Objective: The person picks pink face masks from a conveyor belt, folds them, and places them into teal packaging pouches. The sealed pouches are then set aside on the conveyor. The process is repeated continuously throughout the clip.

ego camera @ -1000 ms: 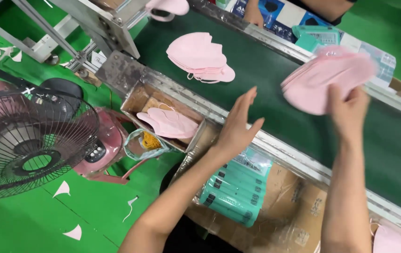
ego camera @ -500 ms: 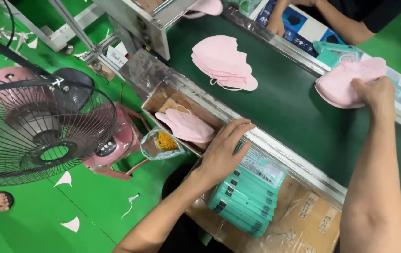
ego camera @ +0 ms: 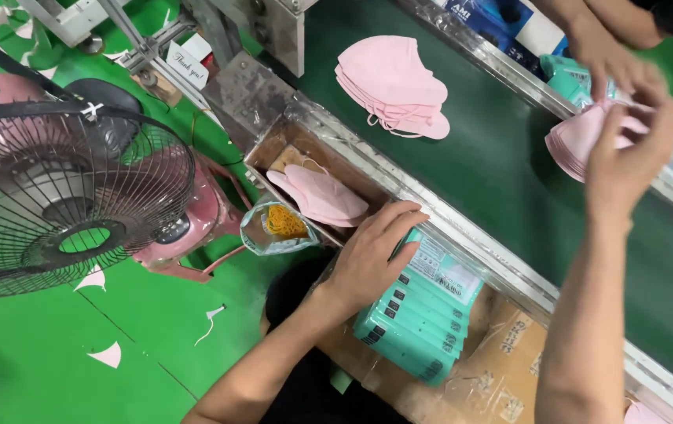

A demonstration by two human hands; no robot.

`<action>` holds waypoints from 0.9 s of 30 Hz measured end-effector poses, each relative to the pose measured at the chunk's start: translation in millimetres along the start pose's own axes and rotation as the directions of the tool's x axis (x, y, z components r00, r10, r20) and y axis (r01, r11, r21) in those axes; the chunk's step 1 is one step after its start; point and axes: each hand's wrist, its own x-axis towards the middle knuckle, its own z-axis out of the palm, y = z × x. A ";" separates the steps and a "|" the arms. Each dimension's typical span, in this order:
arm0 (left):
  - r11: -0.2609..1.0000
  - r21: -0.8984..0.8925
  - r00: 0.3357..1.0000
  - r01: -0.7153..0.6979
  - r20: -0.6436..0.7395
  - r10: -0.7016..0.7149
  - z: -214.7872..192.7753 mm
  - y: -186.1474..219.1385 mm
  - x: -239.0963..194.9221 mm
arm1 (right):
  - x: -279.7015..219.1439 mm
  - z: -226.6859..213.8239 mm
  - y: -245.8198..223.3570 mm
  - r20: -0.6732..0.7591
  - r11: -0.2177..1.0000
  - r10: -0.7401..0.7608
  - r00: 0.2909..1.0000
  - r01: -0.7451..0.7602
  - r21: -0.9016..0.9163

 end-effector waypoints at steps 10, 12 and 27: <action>0.999 0.031 0.999 0.023 -0.043 -0.021 -7.2 9.8 -34.9 | -17.5 89.8 -42.7 0.417 0.545 0.380 0.825 -0.564 0.620; 0.998 0.042 0.999 0.036 -0.031 -0.035 -8.8 9.1 -38.8 | -20.2 100.0 -38.5 0.535 0.357 0.470 0.702 -0.706 0.612; 0.994 0.114 1.000 0.003 0.004 -0.004 -8.0 5.3 -57.1 | -29.6 121.8 -25.9 0.630 0.261 0.455 0.630 -0.770 0.582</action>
